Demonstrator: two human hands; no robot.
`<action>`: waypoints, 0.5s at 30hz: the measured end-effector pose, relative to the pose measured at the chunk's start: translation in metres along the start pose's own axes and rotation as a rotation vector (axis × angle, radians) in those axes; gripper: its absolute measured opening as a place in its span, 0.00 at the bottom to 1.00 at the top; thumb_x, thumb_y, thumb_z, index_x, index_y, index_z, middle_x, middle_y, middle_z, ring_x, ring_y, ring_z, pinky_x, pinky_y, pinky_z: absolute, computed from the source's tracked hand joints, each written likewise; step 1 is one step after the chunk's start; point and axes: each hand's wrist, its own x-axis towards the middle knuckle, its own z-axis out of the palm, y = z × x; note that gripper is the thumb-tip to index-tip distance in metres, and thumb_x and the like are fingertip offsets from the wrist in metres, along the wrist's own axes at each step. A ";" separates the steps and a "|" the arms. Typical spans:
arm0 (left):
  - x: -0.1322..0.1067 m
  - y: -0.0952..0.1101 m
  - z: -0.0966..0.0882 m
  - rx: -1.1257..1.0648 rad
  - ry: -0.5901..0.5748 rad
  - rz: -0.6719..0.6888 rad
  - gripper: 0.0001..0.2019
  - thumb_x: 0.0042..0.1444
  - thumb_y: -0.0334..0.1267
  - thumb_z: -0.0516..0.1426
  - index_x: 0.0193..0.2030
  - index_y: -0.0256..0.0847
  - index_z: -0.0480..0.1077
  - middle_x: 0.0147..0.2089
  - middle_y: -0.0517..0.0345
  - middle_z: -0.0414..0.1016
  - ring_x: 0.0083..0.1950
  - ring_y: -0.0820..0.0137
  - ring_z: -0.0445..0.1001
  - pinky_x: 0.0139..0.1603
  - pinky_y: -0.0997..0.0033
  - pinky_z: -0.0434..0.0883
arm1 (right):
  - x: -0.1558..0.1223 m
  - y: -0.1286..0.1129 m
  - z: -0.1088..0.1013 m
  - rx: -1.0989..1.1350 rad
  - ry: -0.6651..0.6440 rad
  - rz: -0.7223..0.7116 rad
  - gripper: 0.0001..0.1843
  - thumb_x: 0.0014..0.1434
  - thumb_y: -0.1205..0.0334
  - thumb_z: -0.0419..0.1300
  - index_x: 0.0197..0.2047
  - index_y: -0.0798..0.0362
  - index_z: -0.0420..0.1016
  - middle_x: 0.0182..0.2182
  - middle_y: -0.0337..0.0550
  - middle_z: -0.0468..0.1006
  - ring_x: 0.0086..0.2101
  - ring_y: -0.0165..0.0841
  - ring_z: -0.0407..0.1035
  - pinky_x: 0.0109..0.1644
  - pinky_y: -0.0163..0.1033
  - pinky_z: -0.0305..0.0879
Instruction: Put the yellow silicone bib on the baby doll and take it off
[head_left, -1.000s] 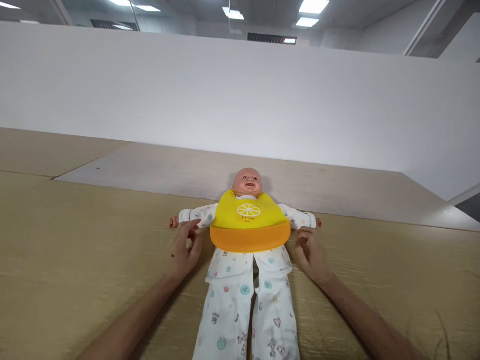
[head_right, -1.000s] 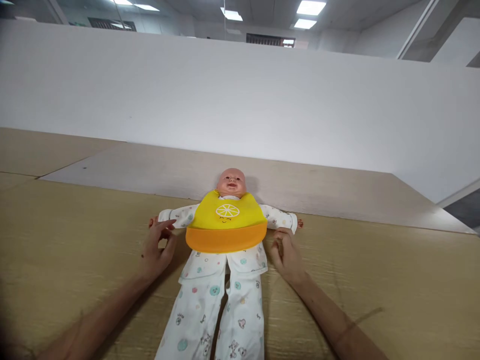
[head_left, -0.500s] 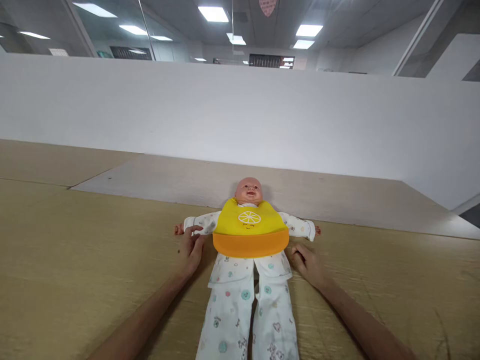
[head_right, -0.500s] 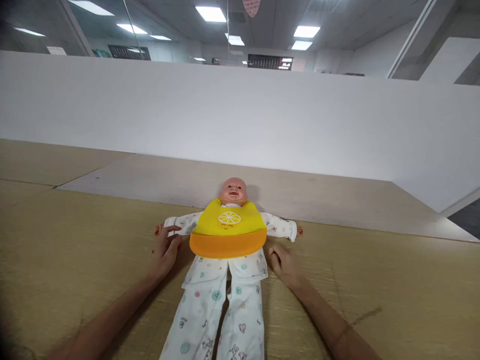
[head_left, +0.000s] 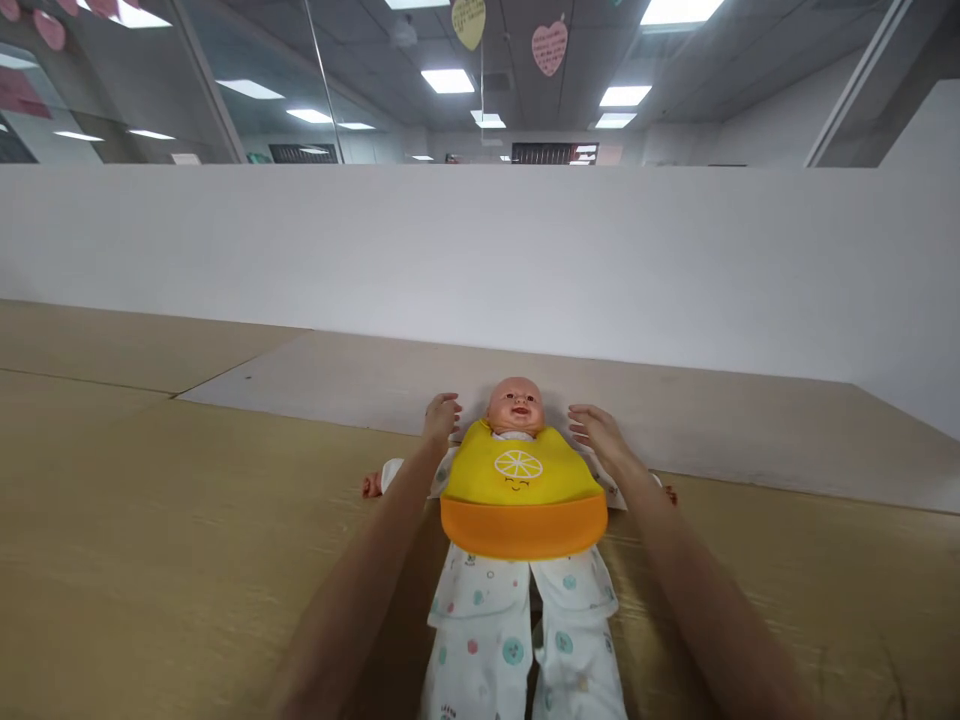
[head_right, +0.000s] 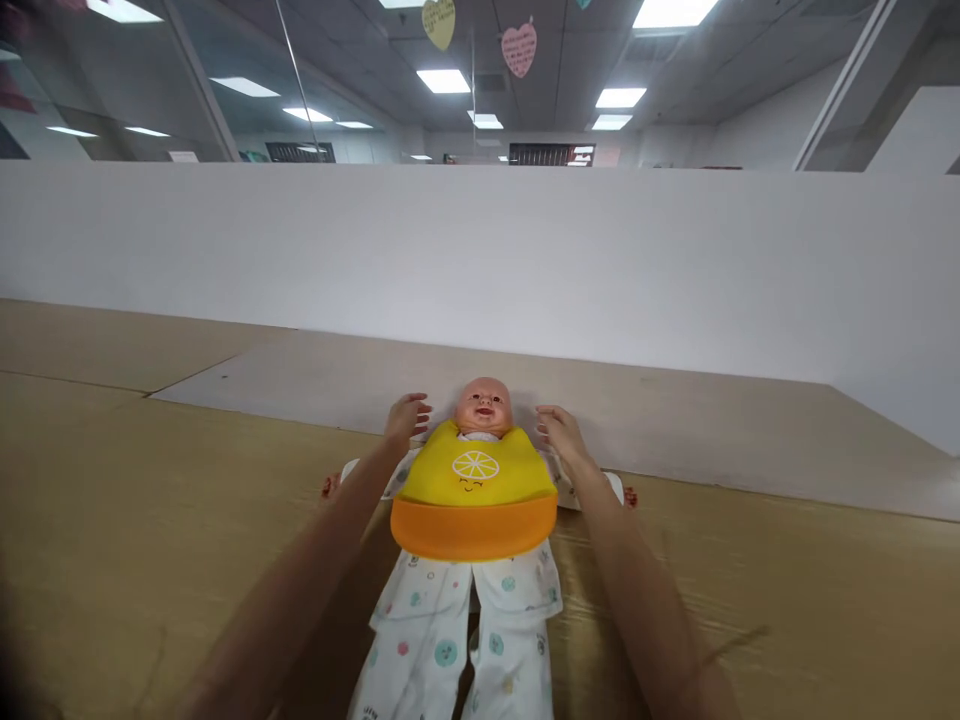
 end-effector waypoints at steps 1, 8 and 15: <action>0.006 -0.001 0.007 0.007 -0.048 -0.033 0.16 0.48 0.33 0.51 0.45 0.41 0.69 0.40 0.49 0.76 0.32 0.67 0.73 0.29 0.70 0.68 | 0.009 0.001 0.008 0.009 -0.023 0.038 0.20 0.44 0.54 0.60 0.41 0.53 0.71 0.45 0.46 0.76 0.40 0.36 0.71 0.41 0.37 0.66; 0.024 -0.013 0.026 0.061 -0.317 -0.020 0.11 0.43 0.32 0.53 0.33 0.39 0.74 0.28 0.55 0.76 0.29 0.66 0.71 0.30 0.69 0.65 | 0.038 0.007 0.042 0.041 -0.195 0.043 0.16 0.52 0.52 0.61 0.36 0.57 0.75 0.34 0.43 0.79 0.36 0.31 0.70 0.42 0.37 0.66; 0.031 -0.017 0.036 0.021 -0.412 0.092 0.10 0.49 0.41 0.54 0.22 0.39 0.70 0.26 0.57 0.75 0.35 0.64 0.71 0.40 0.67 0.68 | 0.036 0.015 0.051 0.088 -0.274 0.039 0.24 0.60 0.44 0.53 0.42 0.57 0.76 0.37 0.46 0.80 0.37 0.34 0.72 0.43 0.39 0.68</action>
